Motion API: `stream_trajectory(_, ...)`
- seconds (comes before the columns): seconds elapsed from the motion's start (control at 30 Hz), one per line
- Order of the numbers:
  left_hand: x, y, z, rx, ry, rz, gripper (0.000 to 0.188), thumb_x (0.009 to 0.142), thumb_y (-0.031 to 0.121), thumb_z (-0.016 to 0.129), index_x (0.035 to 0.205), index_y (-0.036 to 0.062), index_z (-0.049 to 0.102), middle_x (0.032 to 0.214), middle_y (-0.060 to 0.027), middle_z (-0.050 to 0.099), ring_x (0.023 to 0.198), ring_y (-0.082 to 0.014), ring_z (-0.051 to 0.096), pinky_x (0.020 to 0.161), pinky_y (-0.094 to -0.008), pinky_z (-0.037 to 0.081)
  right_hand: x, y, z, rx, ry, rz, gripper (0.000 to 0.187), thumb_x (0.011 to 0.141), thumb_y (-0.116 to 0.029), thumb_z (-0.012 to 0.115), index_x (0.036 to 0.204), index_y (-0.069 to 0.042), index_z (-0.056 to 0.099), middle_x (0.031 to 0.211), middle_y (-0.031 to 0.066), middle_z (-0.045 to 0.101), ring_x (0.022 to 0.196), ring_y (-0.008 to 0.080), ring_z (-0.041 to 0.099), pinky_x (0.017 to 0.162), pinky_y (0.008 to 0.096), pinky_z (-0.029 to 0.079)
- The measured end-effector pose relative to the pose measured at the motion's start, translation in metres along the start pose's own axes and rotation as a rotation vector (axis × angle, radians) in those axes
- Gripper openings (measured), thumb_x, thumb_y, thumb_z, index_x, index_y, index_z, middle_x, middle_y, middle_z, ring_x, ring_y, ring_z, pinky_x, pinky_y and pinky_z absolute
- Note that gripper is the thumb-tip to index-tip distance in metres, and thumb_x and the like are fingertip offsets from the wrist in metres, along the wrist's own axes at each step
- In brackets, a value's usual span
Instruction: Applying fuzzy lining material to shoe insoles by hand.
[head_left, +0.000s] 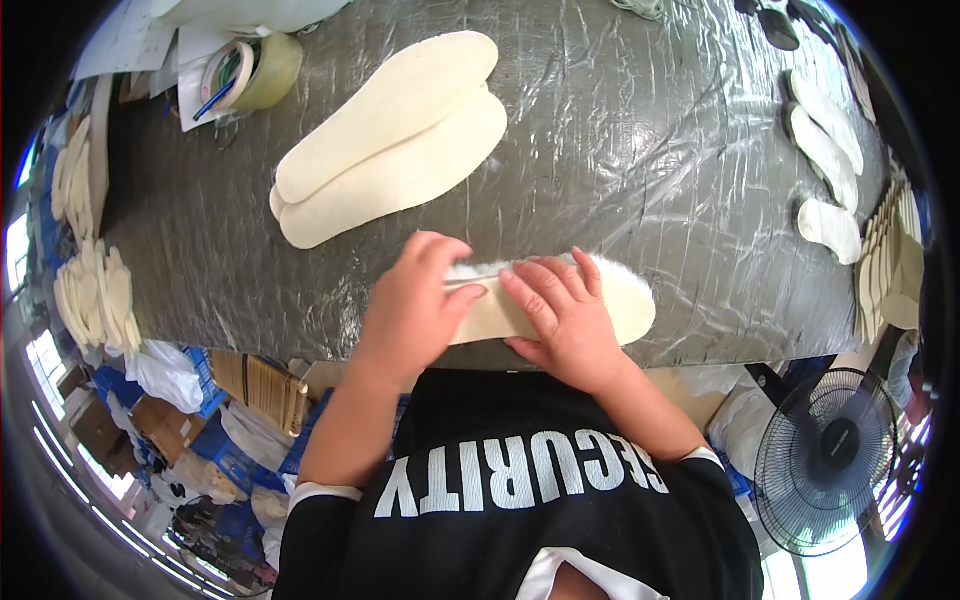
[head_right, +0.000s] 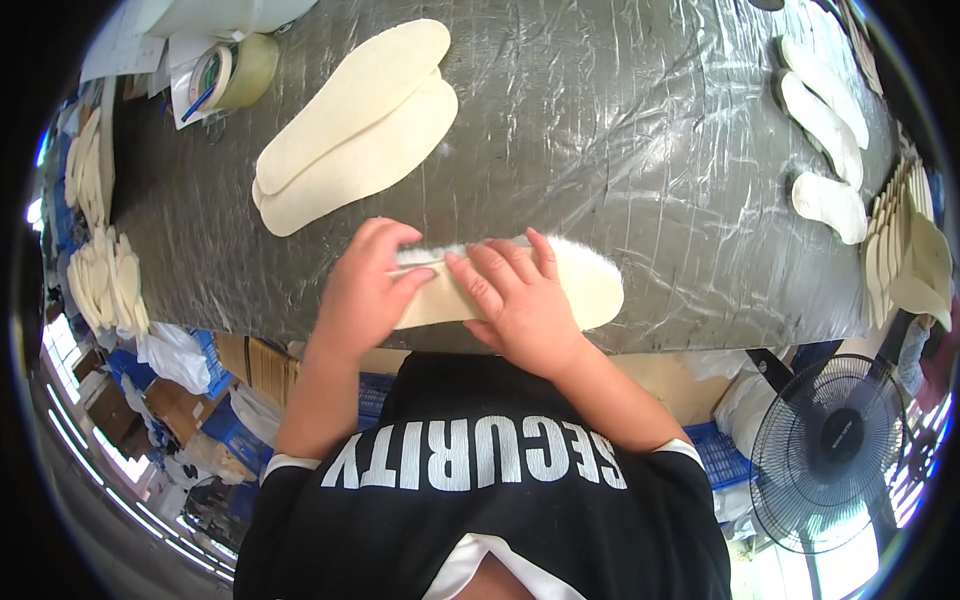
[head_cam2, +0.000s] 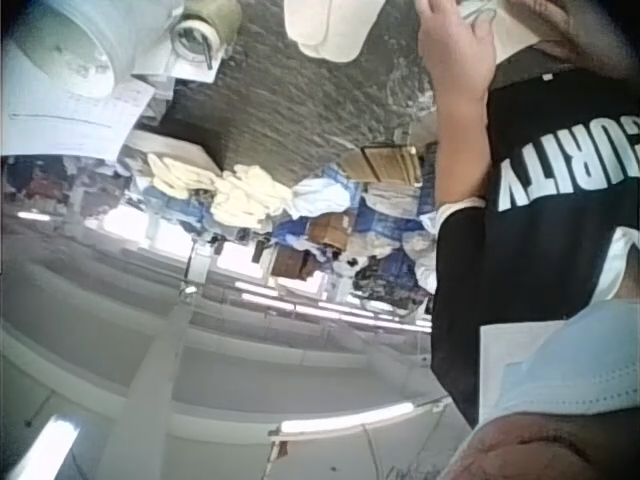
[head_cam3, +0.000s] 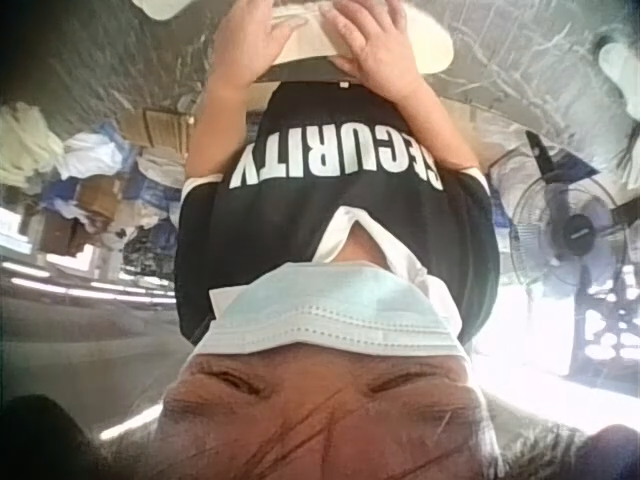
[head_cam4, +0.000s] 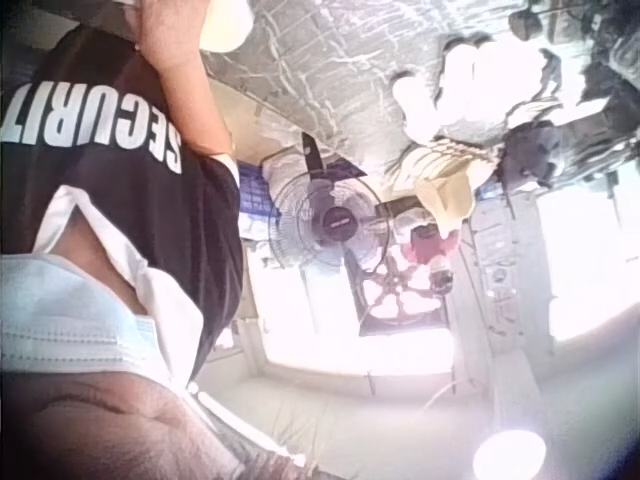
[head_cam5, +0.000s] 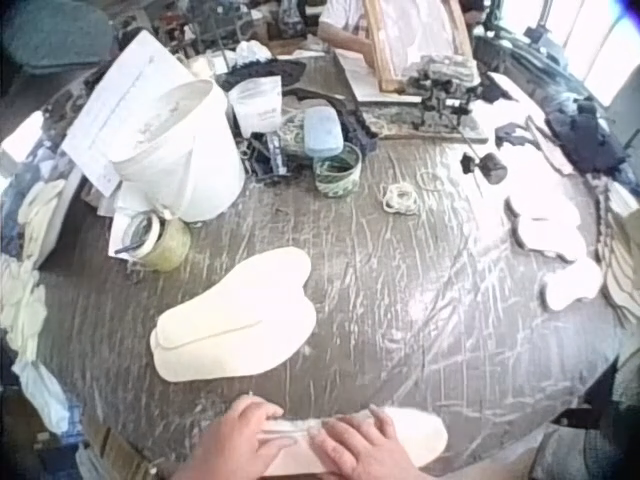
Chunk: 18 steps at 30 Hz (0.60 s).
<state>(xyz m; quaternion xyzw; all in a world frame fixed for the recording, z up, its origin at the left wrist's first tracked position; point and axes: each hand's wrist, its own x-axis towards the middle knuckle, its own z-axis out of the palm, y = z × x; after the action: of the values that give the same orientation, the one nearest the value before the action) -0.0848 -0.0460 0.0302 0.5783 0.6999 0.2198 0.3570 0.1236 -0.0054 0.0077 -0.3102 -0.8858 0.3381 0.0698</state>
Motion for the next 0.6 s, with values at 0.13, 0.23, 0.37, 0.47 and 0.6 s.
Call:
stream_trajectory(0.13,-0.024,-0.026,-0.025,-0.274,-0.053,-0.354,0.021,0.08,-0.003,0.068,0.099,0.0004,0.059,0.092,-0.0014,0.062,0.079,-0.0043,0.059,0.068,-0.0195,0.047,-0.002,0.006,-0.002,0.009,0.021,0.014,0.085,0.064,-0.028,0.08,0.139,-0.012,0.044,0.128,0.0099,0.051,0.123,0.0302,0.046,0.108,0.0584,0.026)
stream_trajectory(0.23,-0.041,-0.033,-0.023,-0.6,0.027,-0.446,0.015,0.085,-0.006,0.065,0.097,-0.0003,0.059,0.085,-0.0009,0.064,0.076,-0.0053,0.059,0.07,-0.0202,0.048,0.007,-0.003,-0.004,-0.021,0.012,-0.038,0.086,0.064,-0.029,0.081,0.139,-0.012,0.044,0.13,0.0114,0.05,0.125,0.0327,0.044,0.108,0.0586,0.026)
stream_trajectory(0.37,-0.047,-0.031,-0.01,-0.7,0.128,-0.367,0.009,0.089,-0.001,0.062,0.098,-0.0008,0.06,0.086,-0.0024,0.065,0.076,-0.0068,0.06,0.069,-0.0218,0.049,0.036,-0.02,0.005,0.123,0.006,-0.233,0.084,0.064,-0.026,0.081,0.138,-0.011,0.045,0.13,0.0153,0.048,0.123,0.0356,0.044,0.107,0.0535,0.03)
stream_trajectory(0.47,-0.051,-0.031,-0.015,-0.791,0.242,-0.31,0.007,0.093,0.002,0.058,0.098,-0.0007,0.062,0.086,-0.0042,0.067,0.073,-0.0089,0.062,0.067,-0.0236,0.051,0.046,-0.017,0.022,0.186,0.029,-0.289,0.079,0.064,-0.018,0.08,0.135,-0.009,0.047,0.125,0.0163,0.05,0.118,0.0364,0.047,0.102,0.0505,0.036)
stream_trajectory(0.6,-0.064,-0.056,0.0,-0.726,0.303,-0.645,0.021,0.098,0.01,0.052,0.111,-0.003,0.061,0.095,-0.0101,0.068,0.073,-0.0145,0.066,0.064,-0.0269,0.054,0.052,-0.023,0.012,0.339,0.084,-0.226,0.075,0.062,-0.005,0.079,0.131,-0.004,0.048,0.119,0.0168,0.053,0.107,0.0373,0.052,0.092,0.0452,0.045)
